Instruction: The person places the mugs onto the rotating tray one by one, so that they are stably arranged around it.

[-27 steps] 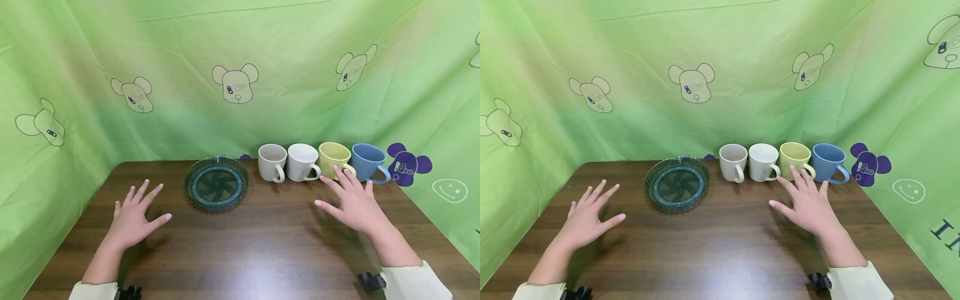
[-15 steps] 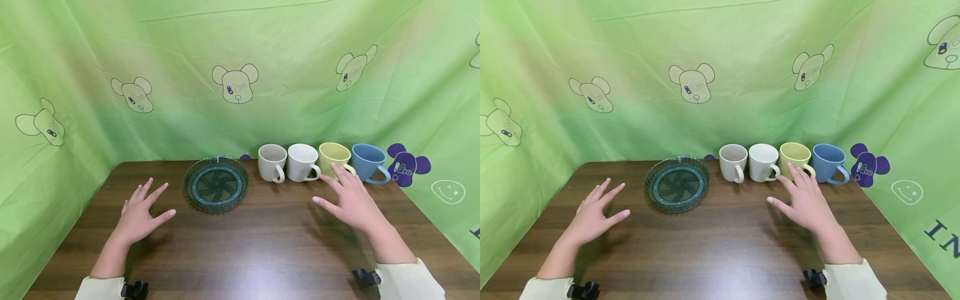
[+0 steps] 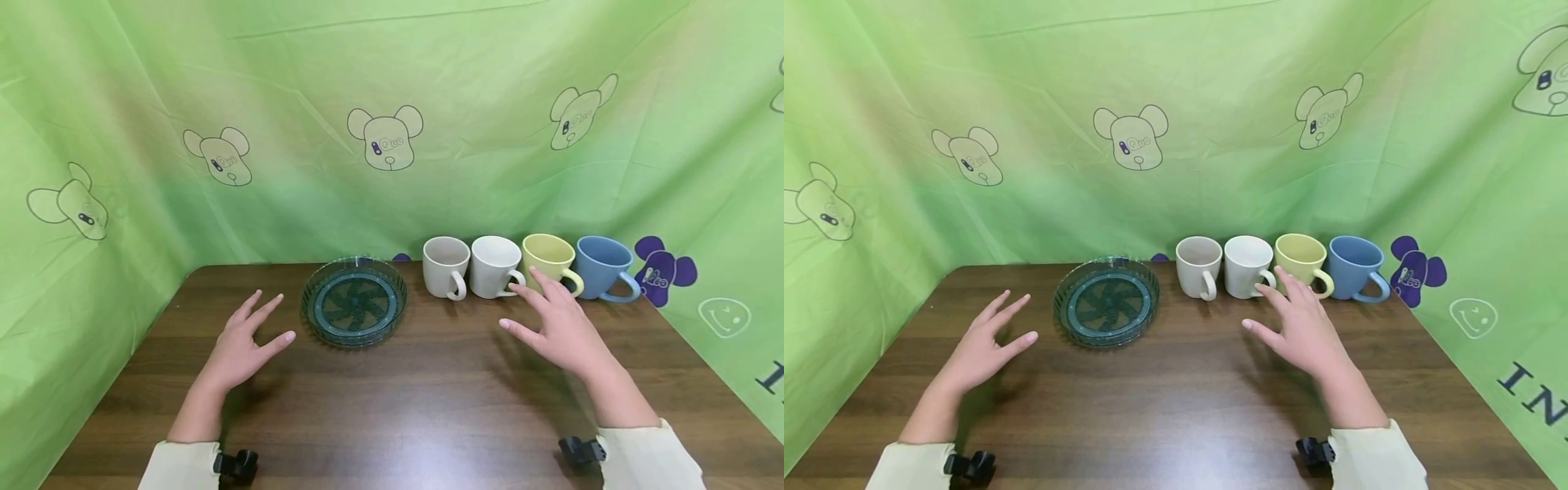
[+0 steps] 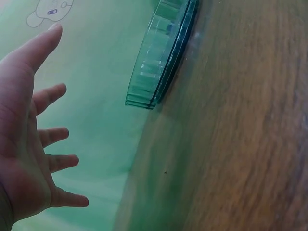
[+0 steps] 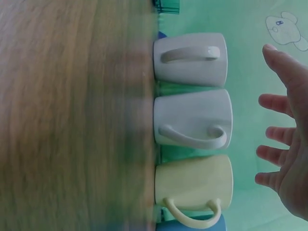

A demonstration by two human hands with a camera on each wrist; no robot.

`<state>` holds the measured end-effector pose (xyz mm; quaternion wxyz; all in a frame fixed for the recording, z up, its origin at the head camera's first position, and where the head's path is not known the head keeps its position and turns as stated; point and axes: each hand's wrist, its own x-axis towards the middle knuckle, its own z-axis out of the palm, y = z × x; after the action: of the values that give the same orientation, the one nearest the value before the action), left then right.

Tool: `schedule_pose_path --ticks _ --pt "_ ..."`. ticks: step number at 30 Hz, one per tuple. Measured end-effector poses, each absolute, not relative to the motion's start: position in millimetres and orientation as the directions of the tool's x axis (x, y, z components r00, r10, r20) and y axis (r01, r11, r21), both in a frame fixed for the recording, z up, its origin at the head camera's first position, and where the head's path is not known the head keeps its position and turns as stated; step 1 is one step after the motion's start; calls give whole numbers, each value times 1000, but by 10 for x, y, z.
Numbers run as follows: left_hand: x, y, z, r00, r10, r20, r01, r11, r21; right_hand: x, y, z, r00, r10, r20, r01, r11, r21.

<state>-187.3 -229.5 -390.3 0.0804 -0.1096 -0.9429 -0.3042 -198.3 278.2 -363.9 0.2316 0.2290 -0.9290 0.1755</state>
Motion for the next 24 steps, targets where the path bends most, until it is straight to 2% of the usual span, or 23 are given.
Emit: schedule_pose_path --ticks 8,19,24 --pt "-1941 -2238 -3925 -961 144 237 266 723 638 -1983 2653 -3618 -816 -309 488 -522 757 -393" --pt "-2057 -2144 -3963 -968 118 223 246 649 720 -2028 2473 -3614 -795 -241 556 -537 705 -463" --pt "-2094 -2107 -3976 -978 106 178 205 624 754 -2092 2396 -3652 -789 -205 580 -531 702 -474"
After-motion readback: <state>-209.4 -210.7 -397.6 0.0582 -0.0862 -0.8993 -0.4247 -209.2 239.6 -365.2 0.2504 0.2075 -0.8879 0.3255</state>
